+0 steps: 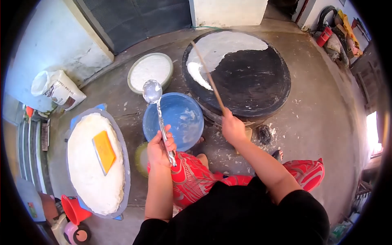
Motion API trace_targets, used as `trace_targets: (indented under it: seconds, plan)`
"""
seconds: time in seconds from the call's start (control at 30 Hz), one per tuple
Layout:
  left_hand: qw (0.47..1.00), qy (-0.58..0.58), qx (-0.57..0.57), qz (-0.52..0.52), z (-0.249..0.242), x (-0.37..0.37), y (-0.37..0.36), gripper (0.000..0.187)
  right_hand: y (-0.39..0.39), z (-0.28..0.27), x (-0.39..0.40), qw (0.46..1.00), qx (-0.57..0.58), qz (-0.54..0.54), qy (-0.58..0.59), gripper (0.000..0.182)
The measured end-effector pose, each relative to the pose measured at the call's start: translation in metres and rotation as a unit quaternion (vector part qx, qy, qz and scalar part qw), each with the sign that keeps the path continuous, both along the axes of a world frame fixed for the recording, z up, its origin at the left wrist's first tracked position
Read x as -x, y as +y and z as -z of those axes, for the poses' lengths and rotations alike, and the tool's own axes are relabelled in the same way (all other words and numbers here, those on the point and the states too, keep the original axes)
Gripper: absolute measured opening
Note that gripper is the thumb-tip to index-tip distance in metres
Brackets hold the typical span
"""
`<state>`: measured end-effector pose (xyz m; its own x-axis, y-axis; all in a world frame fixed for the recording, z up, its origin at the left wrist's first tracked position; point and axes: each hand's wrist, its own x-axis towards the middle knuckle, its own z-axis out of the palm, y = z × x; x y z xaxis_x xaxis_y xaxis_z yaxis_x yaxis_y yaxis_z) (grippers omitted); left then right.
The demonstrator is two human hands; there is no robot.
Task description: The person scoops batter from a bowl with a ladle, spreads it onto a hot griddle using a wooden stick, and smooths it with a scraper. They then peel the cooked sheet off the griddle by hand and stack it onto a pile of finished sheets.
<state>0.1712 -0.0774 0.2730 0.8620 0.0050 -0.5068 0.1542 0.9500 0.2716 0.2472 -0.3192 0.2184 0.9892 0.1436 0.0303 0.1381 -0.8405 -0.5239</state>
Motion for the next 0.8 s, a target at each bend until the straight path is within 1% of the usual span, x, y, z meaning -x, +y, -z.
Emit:
trace_targets:
  seconds: [0.03,0.07,0.1,0.13,0.2,0.23,0.3,0.33,0.4,0.43,0.5,0.53,0.6,0.63,0.7,0.73,0.8]
  plan:
    - [1.0,0.001,-0.004,-0.002,0.001,0.0,0.001,0.035,0.023,-0.003,-0.015,1.0,-0.016,-0.014,0.013,0.046]
    - [1.0,0.002,-0.008,-0.001,0.001,0.001,0.002,0.035,0.046,-0.003,-0.027,0.999,0.025,-0.041,-0.02,0.05]
    - [1.0,0.001,-0.004,-0.002,0.001,0.002,0.003,0.035,0.07,0.015,-0.046,0.997,0.049,-0.054,-0.015,0.065]
    - [1.0,0.0,0.0,-0.003,0.002,0.002,0.004,0.035,0.092,0.01,-0.058,0.989,0.121,-0.072,0.036,0.07]
    - [1.0,0.007,0.002,-0.002,0.001,0.003,0.006,0.035,0.122,0.009,-0.073,0.984,0.148,-0.064,0.081,0.075]
    - [1.0,0.008,0.009,-0.001,-0.001,0.004,0.007,0.035,0.126,0.01,-0.073,0.984,0.147,-0.065,0.081,0.075]
    - [1.0,0.007,0.023,-0.002,-0.001,0.005,0.009,0.035,0.128,0.015,-0.072,0.989,0.088,0.007,0.115,0.076]
    - [1.0,0.009,0.026,-0.001,-0.001,0.007,0.01,0.035,0.12,0.01,-0.059,0.989,0.091,0.008,0.117,0.076]
    - [1.0,-0.002,0.026,-0.009,-0.002,0.008,0.011,0.034,0.1,0.002,-0.019,0.994,0.037,0.035,0.098,0.078]
    - [1.0,-0.003,0.03,-0.008,0.0,0.008,0.013,0.034,0.096,0.008,-0.006,0.994,0.041,0.036,0.097,0.078]
    - [1.0,-0.011,0.012,-0.005,0.002,0.009,0.014,0.034,0.092,0.018,0.013,0.998,-0.033,0.014,0.057,0.078]
    - [1.0,-0.009,0.012,-0.002,0.002,0.011,0.014,0.034,0.1,0.023,0.006,0.998,-0.034,0.017,0.059,0.078]
    - [1.0,-0.011,0.014,-0.014,0.001,0.01,0.016,0.035,0.127,0.027,-0.03,0.99,0.087,-0.025,0.105,0.077]
    - [1.0,-0.011,0.011,-0.014,-0.001,0.01,0.015,0.035,0.129,0.025,-0.038,0.991,0.084,-0.026,0.104,0.077]
    - [1.0,0.004,0.011,-0.017,-0.003,0.011,0.015,0.034,0.127,0.024,-0.045,0.991,0.054,0.066,0.105,0.077]
    - [1.0,0.005,0.014,-0.013,-0.004,0.013,0.015,0.034,0.117,0.017,-0.033,0.99,0.056,0.071,0.106,0.077]
    - [1.0,-0.003,0.015,-0.01,-0.004,0.012,0.017,0.034,0.093,0.002,0.003,0.987,-0.003,0.085,0.133,0.075]
